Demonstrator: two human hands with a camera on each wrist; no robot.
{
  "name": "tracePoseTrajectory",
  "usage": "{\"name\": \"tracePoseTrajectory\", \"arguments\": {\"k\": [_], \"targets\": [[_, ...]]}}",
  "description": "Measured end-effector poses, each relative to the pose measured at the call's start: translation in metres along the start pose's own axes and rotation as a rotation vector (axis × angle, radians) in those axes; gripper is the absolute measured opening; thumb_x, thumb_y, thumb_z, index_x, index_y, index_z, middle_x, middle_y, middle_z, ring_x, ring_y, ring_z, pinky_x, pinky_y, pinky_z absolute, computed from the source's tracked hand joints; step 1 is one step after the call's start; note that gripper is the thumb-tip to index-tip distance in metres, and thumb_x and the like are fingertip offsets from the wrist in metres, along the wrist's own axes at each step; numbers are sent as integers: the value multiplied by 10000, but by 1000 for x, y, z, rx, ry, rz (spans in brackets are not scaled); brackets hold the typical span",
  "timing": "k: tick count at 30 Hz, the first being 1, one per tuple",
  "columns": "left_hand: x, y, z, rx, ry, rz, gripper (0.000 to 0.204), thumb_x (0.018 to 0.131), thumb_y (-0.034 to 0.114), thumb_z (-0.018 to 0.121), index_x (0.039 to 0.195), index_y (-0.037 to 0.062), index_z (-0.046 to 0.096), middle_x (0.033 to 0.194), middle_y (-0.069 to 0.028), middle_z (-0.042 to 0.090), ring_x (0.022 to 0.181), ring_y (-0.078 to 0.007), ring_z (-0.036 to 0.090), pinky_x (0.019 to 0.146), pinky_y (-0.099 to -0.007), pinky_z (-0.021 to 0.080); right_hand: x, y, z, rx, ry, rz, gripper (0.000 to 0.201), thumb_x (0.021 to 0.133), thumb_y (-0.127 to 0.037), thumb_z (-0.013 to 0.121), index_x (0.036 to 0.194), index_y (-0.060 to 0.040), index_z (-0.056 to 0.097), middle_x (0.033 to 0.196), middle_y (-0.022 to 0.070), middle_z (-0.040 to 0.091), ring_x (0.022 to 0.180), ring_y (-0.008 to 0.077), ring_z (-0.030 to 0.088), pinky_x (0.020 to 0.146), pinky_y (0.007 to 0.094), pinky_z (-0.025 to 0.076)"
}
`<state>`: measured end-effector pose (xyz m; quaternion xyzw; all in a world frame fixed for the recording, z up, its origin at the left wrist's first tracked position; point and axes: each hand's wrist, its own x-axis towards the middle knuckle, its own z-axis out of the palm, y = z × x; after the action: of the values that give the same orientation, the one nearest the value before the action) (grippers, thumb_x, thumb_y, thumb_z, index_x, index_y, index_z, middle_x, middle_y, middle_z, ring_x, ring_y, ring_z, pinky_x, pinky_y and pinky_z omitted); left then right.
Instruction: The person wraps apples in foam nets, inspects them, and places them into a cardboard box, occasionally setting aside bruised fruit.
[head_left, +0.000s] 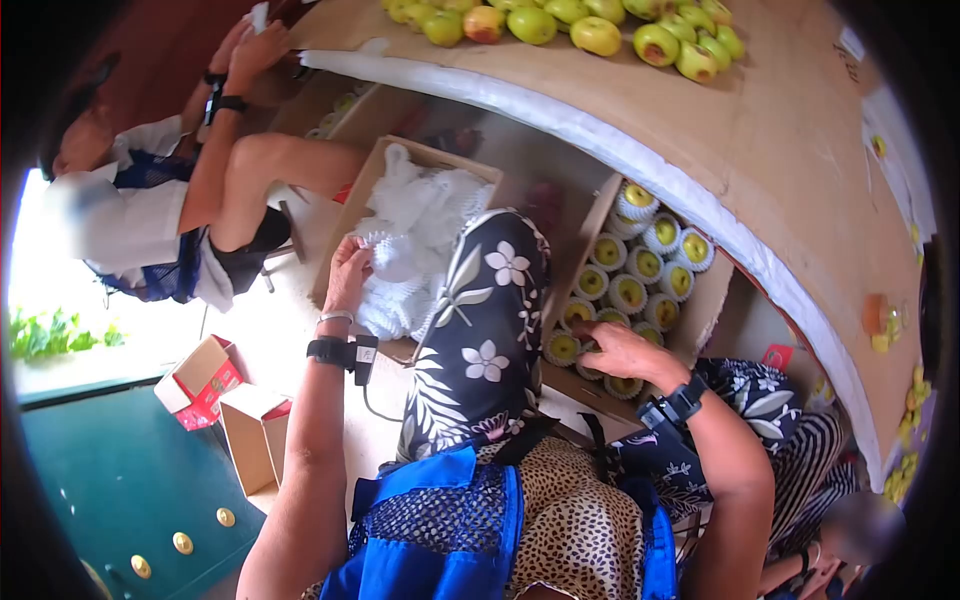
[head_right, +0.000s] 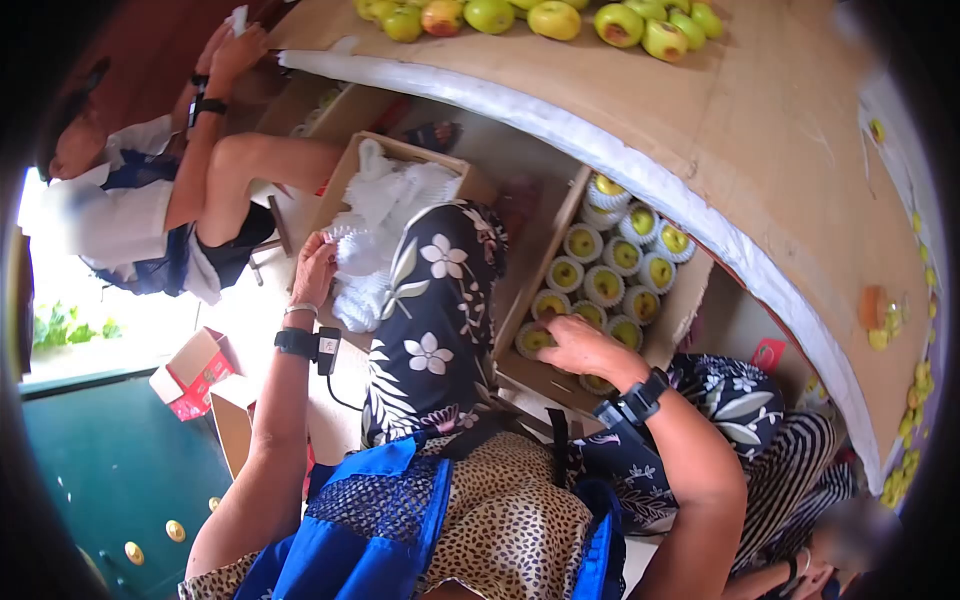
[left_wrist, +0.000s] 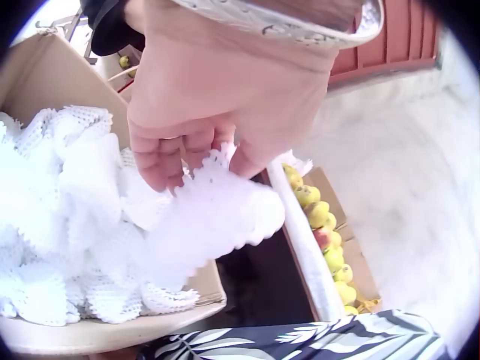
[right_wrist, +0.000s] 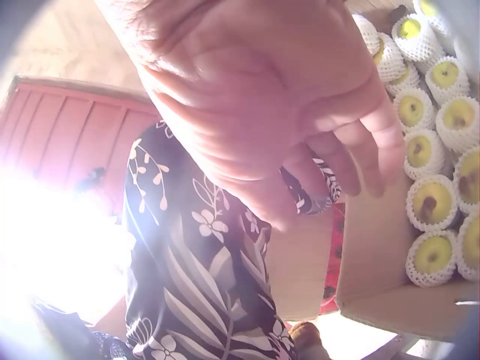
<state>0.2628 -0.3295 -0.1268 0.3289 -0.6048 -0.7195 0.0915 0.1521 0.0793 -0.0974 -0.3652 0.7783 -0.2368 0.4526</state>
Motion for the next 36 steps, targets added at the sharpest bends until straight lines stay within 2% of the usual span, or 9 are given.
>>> {"name": "tracePoseTrajectory", "arguments": {"k": [5,6,9,15,20,23,27,31,36], "targets": [[-47,71,41,-202,-158,112,74,890,46,473,925,110,487,830,25,550,741,-50,534,650,-195,436,-3,-10,-25,202,206,-74,390,762,-246,612,1043,19,558,933,224,612,848,329,613,756,382,475],[-53,82,52,-219,-263,165,75,903,29,466,940,91,484,833,19,552,763,-54,535,659,-181,431,-5,-20,-35,305,254,-93,302,795,-192,637,1002,19,577,899,157,638,795,221,634,705,313,490],[-83,126,111,-134,-405,308,101,885,3,499,945,75,460,862,26,534,801,-41,508,715,-171,403,-10,-51,-64,552,344,-232,247,843,-108,605,1054,10,557,938,59,612,851,124,596,776,255,481],[-98,168,214,10,-708,326,278,872,-22,484,1138,48,441,1000,-42,604,912,-68,540,792,-205,415,-35,-98,-108,994,393,-680,427,838,-132,638,1212,-27,462,1128,30,537,1055,103,506,896,253,422],[-91,168,284,246,-545,471,261,810,-50,479,1062,16,498,882,-59,631,802,-69,556,714,-203,436,-52,-74,-118,901,751,-668,306,799,-104,672,1058,-13,536,962,28,595,872,83,566,777,233,480],[-74,149,310,490,-503,763,204,794,-23,494,993,2,531,842,-51,628,772,-72,560,667,-207,442,-57,-48,-130,716,911,-448,266,785,-68,664,1016,-4,551,915,34,609,867,73,562,739,227,481],[-66,141,351,63,-690,333,267,865,14,476,1130,39,489,803,-9,587,712,-53,515,633,-198,417,-63,-21,-150,705,1066,-482,295,751,-109,696,986,0,555,899,50,613,817,104,573,687,257,478],[-54,129,369,70,-793,445,334,896,25,458,1227,65,439,806,8,547,759,-40,491,664,-179,399,-71,-10,-160,567,1291,-422,287,752,-117,693,980,-8,558,945,51,600,797,130,577,674,265,477],[-39,114,381,11,-834,501,226,907,24,472,1121,27,542,878,18,560,808,-49,502,727,-192,423,-73,-6,-166,598,1066,-323,254,785,-129,671,979,-6,562,907,46,617,799,118,594,685,256,486]]}}
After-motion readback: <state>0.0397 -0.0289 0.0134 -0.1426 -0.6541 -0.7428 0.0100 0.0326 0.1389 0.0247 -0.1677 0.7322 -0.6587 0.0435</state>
